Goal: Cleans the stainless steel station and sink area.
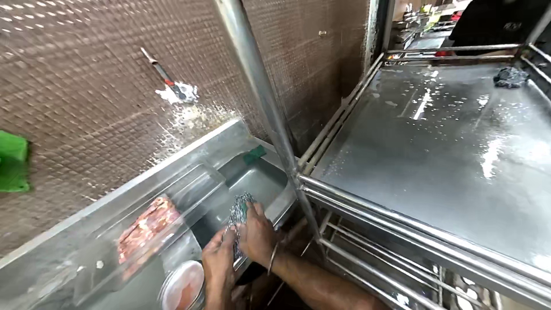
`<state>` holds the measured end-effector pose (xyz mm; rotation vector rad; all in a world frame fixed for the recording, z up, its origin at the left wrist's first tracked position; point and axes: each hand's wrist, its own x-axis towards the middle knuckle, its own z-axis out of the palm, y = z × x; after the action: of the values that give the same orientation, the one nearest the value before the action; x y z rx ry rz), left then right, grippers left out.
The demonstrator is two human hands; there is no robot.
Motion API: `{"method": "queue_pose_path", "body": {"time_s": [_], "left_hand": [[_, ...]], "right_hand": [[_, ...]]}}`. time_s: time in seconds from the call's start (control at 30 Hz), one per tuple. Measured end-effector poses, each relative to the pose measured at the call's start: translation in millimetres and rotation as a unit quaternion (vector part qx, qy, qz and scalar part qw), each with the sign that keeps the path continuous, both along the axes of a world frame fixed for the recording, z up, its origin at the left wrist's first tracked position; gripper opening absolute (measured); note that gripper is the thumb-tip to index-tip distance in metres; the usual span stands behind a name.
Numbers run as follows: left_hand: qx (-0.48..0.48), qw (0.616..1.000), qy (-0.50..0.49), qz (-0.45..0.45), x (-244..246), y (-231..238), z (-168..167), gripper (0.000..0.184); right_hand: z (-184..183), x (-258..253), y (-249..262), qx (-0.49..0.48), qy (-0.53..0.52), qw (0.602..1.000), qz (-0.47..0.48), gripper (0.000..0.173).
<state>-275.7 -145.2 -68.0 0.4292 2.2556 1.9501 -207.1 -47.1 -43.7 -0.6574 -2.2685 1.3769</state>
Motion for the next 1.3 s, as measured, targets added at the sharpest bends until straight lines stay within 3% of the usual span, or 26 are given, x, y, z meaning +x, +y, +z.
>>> {"method": "queue_pose_path", "body": {"time_s": [0.13,0.27,0.4,0.53,0.63,0.77,0.83,0.93,1.07,1.17,1.3], "left_hand": [[0.069,0.996,-0.045,0.031,33,-36,-29,0.015],[0.102,0.991,-0.085,-0.027,62,-17,-50,0.019],[0.112,0.981,-0.047,-0.153,88,34,-40,0.024],[0.172,0.952,-0.051,-0.248,105,81,-17,0.026],[0.199,0.941,-0.049,-0.268,102,117,7,0.026],[0.238,0.934,-0.122,-0.239,84,141,8,0.021],[0.263,0.921,-0.156,-0.242,80,141,1,0.021],[0.257,0.928,-0.127,-0.239,72,138,-8,0.020],[0.189,0.956,-0.129,-0.185,58,123,-50,0.019],[0.141,0.966,-0.154,-0.151,54,112,-93,0.021],[0.093,0.970,-0.176,-0.136,43,96,-101,0.024]], "right_hand": [[-42,25,-35,-0.034,0.052,0.998,0.034,0.065],[-58,64,-15,0.006,0.059,0.998,-0.015,0.065],[-49,109,24,0.110,0.091,0.980,-0.139,0.059],[-24,130,57,0.277,0.212,0.910,-0.224,0.054],[3,119,80,0.359,0.233,0.863,-0.267,0.058],[13,87,89,0.409,0.154,0.844,-0.312,0.056],[9,78,85,0.405,0.127,0.844,-0.327,0.053],[1,72,82,0.397,0.144,0.847,-0.324,0.047],[-43,59,70,0.389,0.123,0.871,-0.274,0.034],[-84,47,66,0.343,0.020,0.902,-0.261,0.039],[-91,34,57,0.263,-0.057,0.933,-0.239,0.052]]}}
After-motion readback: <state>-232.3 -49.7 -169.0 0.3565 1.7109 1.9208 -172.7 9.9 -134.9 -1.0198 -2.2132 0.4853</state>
